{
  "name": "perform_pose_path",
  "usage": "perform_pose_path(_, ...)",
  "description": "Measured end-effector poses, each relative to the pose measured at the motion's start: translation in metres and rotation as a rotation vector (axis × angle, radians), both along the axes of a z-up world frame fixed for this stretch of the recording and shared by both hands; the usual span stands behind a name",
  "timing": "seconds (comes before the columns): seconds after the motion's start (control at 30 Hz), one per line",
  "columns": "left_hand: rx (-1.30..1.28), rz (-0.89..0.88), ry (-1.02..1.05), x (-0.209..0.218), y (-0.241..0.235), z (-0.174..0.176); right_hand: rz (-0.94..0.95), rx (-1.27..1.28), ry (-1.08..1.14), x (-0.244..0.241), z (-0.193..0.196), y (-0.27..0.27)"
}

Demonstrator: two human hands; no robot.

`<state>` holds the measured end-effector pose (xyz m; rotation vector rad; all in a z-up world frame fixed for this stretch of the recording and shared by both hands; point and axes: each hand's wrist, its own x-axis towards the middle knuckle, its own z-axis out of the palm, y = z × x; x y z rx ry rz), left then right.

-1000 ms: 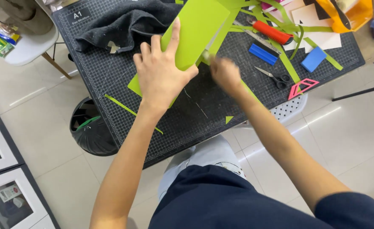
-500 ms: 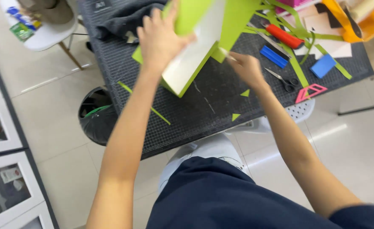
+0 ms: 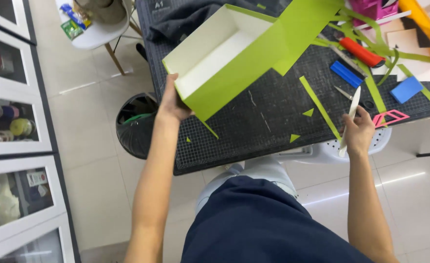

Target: Applying green paper strips to the edges of a white box and smoothing them with a tool.

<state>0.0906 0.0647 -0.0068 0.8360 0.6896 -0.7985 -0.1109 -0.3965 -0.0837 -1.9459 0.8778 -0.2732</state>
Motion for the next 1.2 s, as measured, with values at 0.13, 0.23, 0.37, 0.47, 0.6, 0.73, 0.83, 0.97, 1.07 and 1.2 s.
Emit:
perform_pose_path(0.13,-0.012,0.071,-0.219,-0.025,-0.020,0.010,0.023,0.107,0.107,0.005,0.016,0.034)
perform_pose_path(0.23,0.358,0.166,-0.500,-0.065,-0.053,0.025,0.092,0.021,-0.205,-0.002,-0.085,0.006)
perform_pose_path(0.37,0.513,0.179,-0.533,-0.097,-0.088,-0.048,0.082,0.205,-0.267,0.017,-0.027,0.076)
perform_pose_path(0.47,0.898,0.085,-0.595,-0.121,-0.096,-0.110,0.323,0.416,-0.236,0.014,0.018,0.138)
perform_pose_path(0.6,0.978,0.193,-0.766,-0.122,-0.110,-0.133,0.478,0.199,-0.169,0.005,0.004,0.195)
perform_pose_path(0.73,1.127,0.209,-0.990,-0.121,-0.113,-0.127,0.719,-0.513,-0.069,-0.011,0.015,0.222)
perform_pose_path(0.83,1.017,0.179,-0.918,-0.117,-0.110,-0.117,0.641,-0.778,-0.092,0.027,-0.006,0.163)
perform_pose_path(0.97,1.001,0.127,-0.857,-0.118,-0.113,-0.100,0.467,-0.969,-0.153,0.092,-0.022,0.082)
perform_pose_path(1.07,1.000,0.100,-0.800,-0.116,-0.114,-0.097,0.386,-0.815,-0.042,0.121,-0.025,0.047)
perform_pose_path(1.2,0.999,0.144,-0.861,-0.117,-0.117,-0.097,0.281,-0.167,-0.080,0.125,0.027,0.057)
